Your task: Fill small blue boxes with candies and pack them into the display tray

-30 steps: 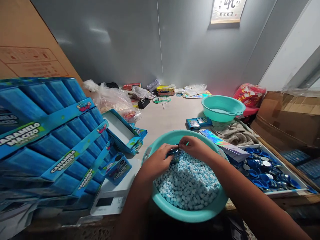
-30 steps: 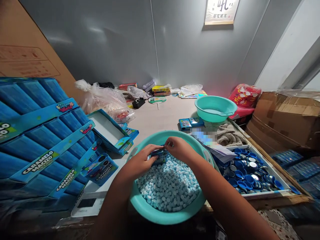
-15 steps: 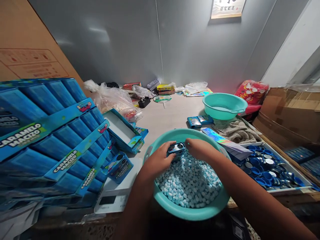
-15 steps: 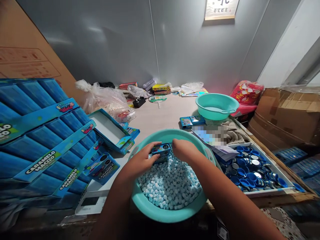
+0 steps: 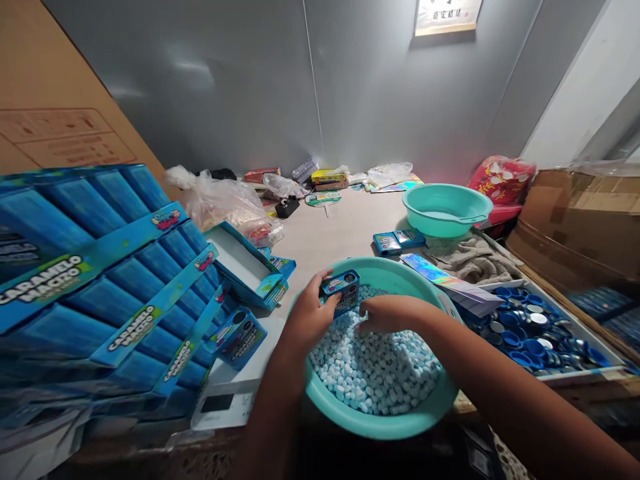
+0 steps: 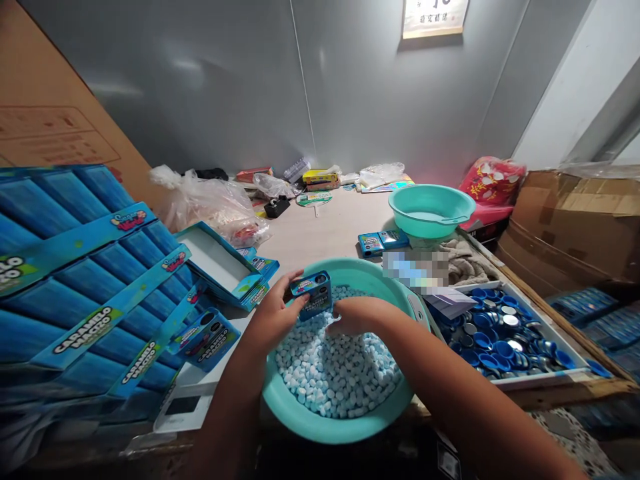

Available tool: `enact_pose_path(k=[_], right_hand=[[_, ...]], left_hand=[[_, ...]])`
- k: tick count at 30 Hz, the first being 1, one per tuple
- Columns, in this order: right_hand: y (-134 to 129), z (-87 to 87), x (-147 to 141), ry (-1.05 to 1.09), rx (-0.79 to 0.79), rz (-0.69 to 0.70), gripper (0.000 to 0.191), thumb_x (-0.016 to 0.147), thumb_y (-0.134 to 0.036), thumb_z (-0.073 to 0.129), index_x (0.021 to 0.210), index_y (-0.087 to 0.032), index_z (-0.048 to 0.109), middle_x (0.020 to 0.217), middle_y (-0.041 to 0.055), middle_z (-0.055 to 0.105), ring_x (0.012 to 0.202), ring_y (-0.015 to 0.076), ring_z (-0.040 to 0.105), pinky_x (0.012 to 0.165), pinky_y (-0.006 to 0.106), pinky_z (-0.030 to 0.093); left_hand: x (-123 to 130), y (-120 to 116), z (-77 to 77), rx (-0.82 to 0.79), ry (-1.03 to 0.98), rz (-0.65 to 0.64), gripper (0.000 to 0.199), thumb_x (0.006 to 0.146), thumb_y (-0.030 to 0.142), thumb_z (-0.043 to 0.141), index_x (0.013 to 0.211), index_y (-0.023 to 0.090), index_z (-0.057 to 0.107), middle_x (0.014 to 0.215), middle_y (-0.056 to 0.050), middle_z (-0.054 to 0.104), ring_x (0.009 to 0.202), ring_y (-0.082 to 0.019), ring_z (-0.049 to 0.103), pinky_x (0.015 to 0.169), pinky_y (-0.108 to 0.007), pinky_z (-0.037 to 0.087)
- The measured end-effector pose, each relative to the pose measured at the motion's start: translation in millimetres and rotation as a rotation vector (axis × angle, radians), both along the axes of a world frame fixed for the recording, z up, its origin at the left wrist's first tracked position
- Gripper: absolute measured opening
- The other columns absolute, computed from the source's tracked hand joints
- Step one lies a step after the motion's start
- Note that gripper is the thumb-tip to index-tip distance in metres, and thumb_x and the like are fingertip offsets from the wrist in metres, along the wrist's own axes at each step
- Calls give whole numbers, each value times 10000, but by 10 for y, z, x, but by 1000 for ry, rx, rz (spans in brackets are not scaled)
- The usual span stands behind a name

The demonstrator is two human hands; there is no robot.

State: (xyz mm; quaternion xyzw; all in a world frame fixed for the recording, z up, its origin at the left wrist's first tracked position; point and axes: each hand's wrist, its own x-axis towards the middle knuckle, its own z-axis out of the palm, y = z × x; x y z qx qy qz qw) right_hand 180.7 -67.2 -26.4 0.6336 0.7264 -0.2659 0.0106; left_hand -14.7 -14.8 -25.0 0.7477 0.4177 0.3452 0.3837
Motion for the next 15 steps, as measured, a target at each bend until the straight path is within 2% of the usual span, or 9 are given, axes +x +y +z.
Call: enact_pose_path(k=[2, 5, 8, 12, 15], right_hand=[[-6, 47, -8, -10, -52, 31, 474, 894, -494, 642, 1217, -159, 731, 1082, 135, 766, 935, 315, 707, 716, 349, 510], [-23, 68, -17, -15, -102, 45, 459, 888, -500, 648, 1184, -165, 749, 1074, 131, 766, 933, 325, 704, 714, 354, 492], [-33, 73, -20, -20, -118, 36, 436, 896, -505, 650, 1183, -192, 749, 1097, 119, 762, 948, 316, 702, 720, 345, 485], [-38, 103, -21, -20, -126, 26, 409, 919, -504, 645, 1205, -224, 732, 1140, 107, 751, 990, 305, 697, 760, 349, 499], [-34, 110, -19, -18, -134, 16, 417, 934, -492, 631, 1237, -217, 714, 1177, 117, 740, 1012, 317, 693, 780, 375, 509]], left_hand=[[4, -13, 12, 48, -146, 54, 487, 886, 346, 667, 1355, 246, 585, 1331, -107, 667, 1190, -278, 662, 1005, -433, 551], [6, -54, 70, 138, -320, 162, 397, 868, 408, 717, 1211, 212, 671, 1167, -95, 725, 1031, -239, 715, 878, -357, 596], [3, -65, 112, 203, -464, 228, 350, 832, 411, 772, 1098, 188, 727, 1081, -83, 747, 960, -208, 726, 836, -306, 601], [6, -42, 97, 124, -698, 295, 424, 778, 419, 835, 1115, 181, 740, 934, -48, 749, 830, -145, 713, 764, -231, 579], [17, -76, 90, 133, -743, 355, 458, 771, 433, 844, 1131, 170, 740, 883, -40, 742, 781, -130, 704, 731, -219, 573]])
